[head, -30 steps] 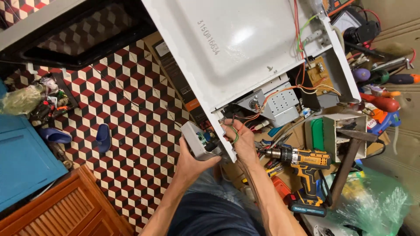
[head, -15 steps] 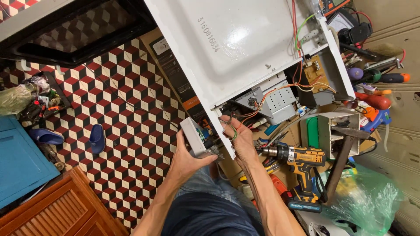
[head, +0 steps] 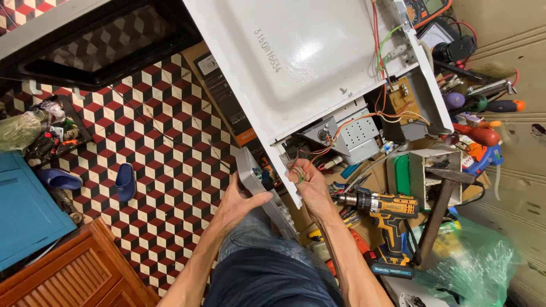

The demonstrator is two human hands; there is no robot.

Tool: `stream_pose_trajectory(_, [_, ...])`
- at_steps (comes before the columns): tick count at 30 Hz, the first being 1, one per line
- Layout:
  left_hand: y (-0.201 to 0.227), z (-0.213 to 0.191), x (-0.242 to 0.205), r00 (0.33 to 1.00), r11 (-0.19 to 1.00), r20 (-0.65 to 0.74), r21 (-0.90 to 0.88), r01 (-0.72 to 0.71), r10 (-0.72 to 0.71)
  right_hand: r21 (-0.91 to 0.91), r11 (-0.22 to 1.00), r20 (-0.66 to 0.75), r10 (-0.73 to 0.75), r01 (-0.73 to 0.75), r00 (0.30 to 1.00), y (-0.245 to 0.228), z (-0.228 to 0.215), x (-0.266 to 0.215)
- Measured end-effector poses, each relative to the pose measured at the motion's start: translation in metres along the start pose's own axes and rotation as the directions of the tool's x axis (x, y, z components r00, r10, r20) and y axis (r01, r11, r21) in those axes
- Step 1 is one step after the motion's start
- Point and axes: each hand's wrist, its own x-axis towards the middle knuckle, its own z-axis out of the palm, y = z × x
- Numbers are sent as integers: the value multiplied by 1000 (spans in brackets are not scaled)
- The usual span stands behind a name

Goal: The recorder is disassembling and inspecting the control panel and internal components of a microwave.

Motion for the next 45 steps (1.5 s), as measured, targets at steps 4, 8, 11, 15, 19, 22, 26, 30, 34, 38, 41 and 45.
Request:
stream_pose_trajectory(4, [-6, 0, -2, 999, 999, 30, 27, -18, 17, -26, 998, 6, 50, -50, 999, -11, 5, -4])
stream_pose_trajectory(8, [3, 3, -10, 1000, 999, 14, -32, 16, -16, -98, 990, -6, 99, -100, 995, -21, 12, -6])
stream_pose_trajectory(11, [-1, 5, -11, 999, 998, 11, -60, 33, -32, -183, 978, 7, 107, -104, 994, -21, 8, -7])
stream_pose_trajectory(15, [-3, 9, -11, 997, 997, -11, -4, 83, -83, -274, 953, 14, 135, -126, 991, -16, -3, -10])
stream_pose_trajectory(19, [-17, 16, -10, 994, 993, -43, 58, 98, -96, -261, 948, -27, 179, -180, 984, -34, 4, -20])
stream_pose_trajectory(22, [-15, 23, -12, 998, 998, -26, 37, 52, -52, -309, 929, -64, 195, -205, 979, -30, -5, -23])
stream_pose_trajectory(26, [-7, 30, -18, 998, 998, -7, -6, 68, -68, -289, 952, 11, 108, -101, 994, -13, -24, -21])
stream_pose_trajectory(30, [-16, 33, -16, 999, 998, -8, -40, 41, -42, -258, 961, 2, 106, -102, 994, -18, -17, -26])
stream_pose_trajectory(34, [-3, 35, -19, 999, 995, -7, -91, 50, -51, -253, 961, -33, 111, -116, 993, -19, -13, -27])
stream_pose_trajectory(38, [3, 35, -19, 983, 978, -1, -104, 181, -182, -238, 967, -20, 93, -95, 995, -7, -22, -20])
stream_pose_trajectory(41, [-27, 32, -8, 985, 979, 20, -109, 171, -169, -209, 969, -36, 126, -131, 991, -19, -12, -21])
stream_pose_trajectory(45, [-21, 33, -10, 988, 985, 31, -83, 153, -151, -232, 958, -76, 155, -168, 985, -28, -6, -23])
